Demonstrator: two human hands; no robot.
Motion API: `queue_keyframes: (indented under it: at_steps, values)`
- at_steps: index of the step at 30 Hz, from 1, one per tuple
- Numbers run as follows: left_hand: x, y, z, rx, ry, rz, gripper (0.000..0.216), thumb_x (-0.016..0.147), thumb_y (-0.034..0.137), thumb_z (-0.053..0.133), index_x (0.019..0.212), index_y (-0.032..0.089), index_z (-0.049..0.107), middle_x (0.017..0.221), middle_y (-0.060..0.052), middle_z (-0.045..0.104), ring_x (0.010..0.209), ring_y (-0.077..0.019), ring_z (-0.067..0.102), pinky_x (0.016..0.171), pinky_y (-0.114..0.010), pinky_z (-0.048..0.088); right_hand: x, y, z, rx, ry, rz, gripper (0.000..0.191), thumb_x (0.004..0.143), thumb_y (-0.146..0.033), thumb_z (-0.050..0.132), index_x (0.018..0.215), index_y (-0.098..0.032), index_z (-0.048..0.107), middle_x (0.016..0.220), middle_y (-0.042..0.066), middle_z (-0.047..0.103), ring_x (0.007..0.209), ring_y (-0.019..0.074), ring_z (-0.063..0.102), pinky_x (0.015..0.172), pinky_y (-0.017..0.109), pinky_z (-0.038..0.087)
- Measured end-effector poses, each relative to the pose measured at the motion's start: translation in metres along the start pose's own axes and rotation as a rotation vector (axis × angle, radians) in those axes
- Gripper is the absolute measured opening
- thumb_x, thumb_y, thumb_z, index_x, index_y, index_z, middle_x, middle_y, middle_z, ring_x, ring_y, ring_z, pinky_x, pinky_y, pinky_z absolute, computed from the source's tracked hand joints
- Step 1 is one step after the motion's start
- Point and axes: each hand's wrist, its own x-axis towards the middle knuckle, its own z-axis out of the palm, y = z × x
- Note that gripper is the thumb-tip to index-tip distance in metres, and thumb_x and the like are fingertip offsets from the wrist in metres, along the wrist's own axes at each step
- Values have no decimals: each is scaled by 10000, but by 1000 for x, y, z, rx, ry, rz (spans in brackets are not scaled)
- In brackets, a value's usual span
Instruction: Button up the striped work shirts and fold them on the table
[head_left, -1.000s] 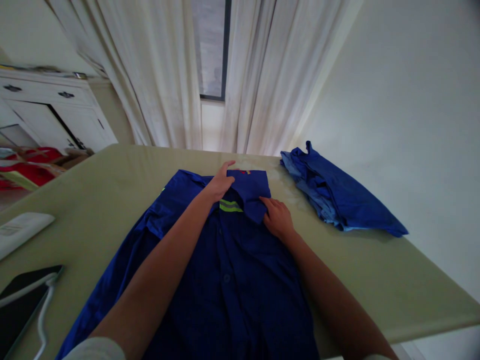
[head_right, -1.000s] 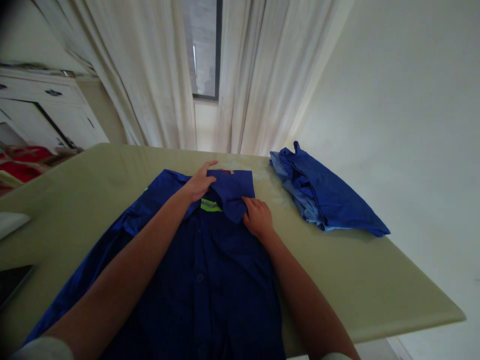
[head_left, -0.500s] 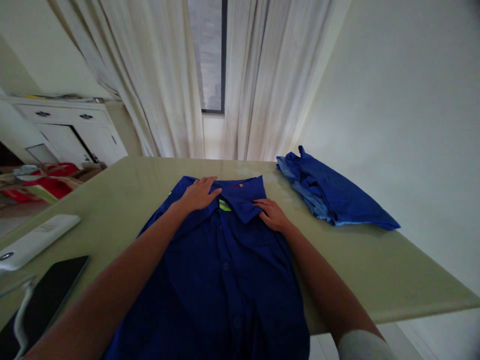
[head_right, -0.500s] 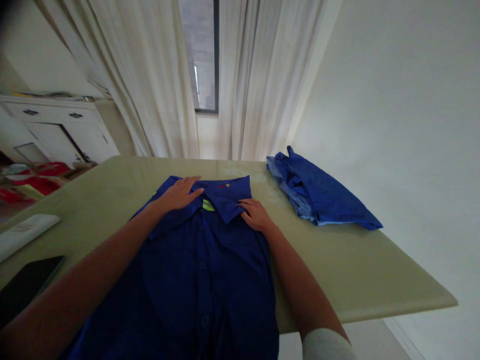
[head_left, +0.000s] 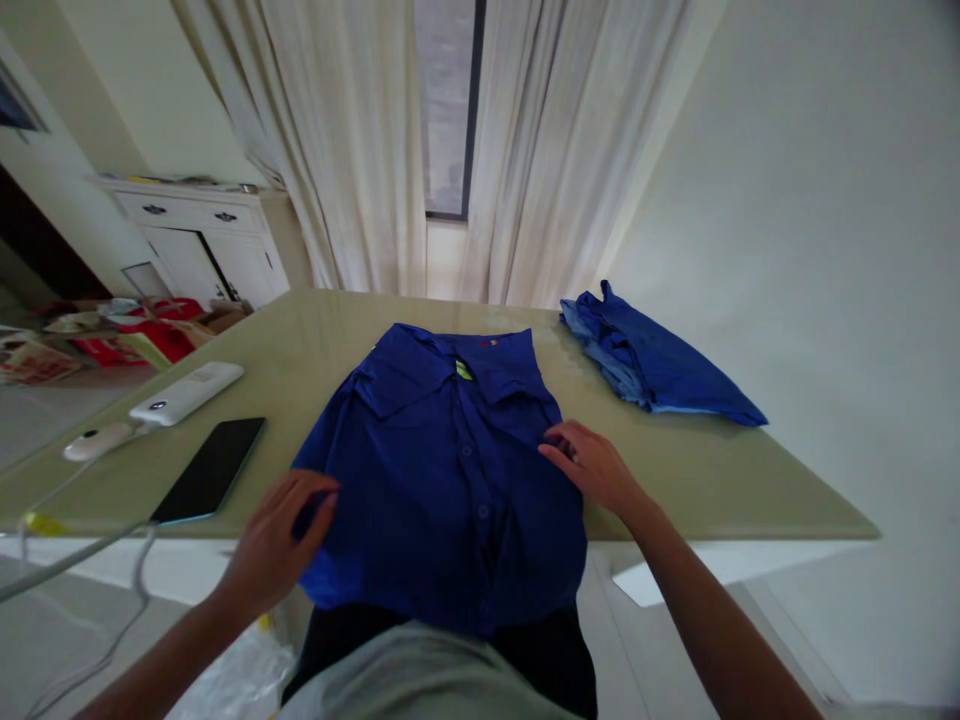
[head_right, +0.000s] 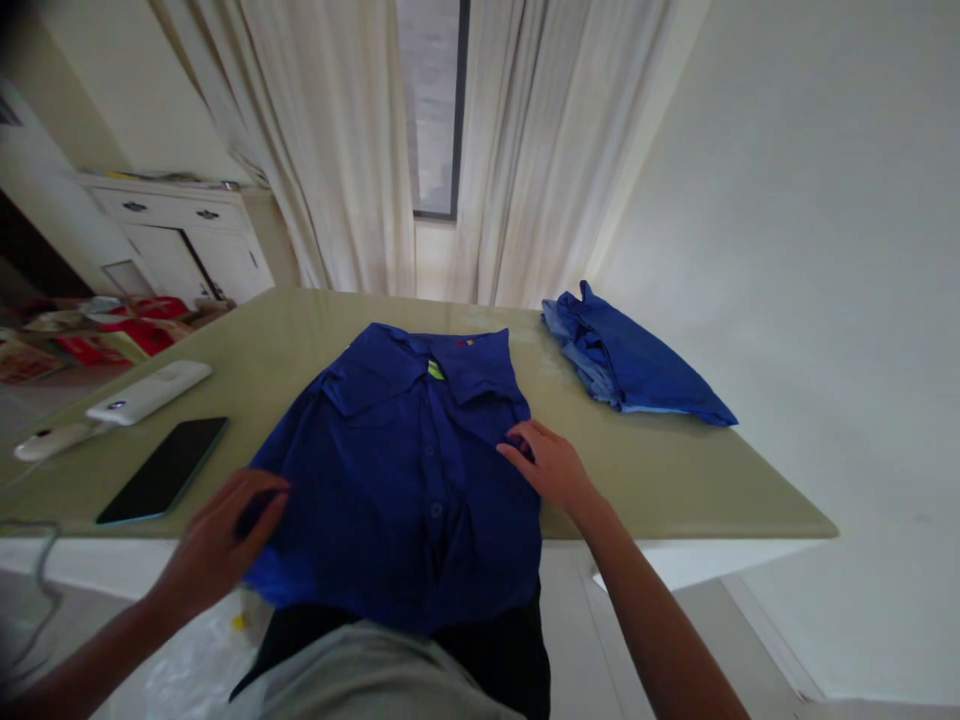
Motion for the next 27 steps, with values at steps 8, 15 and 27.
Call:
queue_keyframes:
  at_steps: [8, 15, 27]
  values:
    - [-96, -11, 11, -496, 262, -677, 678, 652, 566, 831, 1152, 242, 505, 1210, -89, 609, 1163, -320, 639, 816, -408, 626, -120, -34, -7, -37, -265, 312, 605, 1030, -645, 402, 652, -231, 631, 606, 26, 646, 604, 197, 639, 639, 301, 411]
    - [-87, 27, 10, -922, 81, -943, 665, 675, 511, 891, 1214, 243, 608, 1102, -51, 766, 1046, -277, 738, 910, -389, 637, -116, -67, 22, -187, 49, 253, 601, 895, -785, 546, 1013, -212, 682, 942, 110, 712, 834, 272, 684, 727, 365, 497]
    - [-87, 37, 4, -884, 59, -1024, 455, 749, 421, 841, 1145, 232, 725, 1088, -33, 803, 1002, -269, 765, 915, -363, 642, -37, -132, 63, 125, -136, -238, 608, 958, -683, 562, 1471, -357, 561, 1545, 65, 515, 1377, 300, 469, 1150, 509, 380]
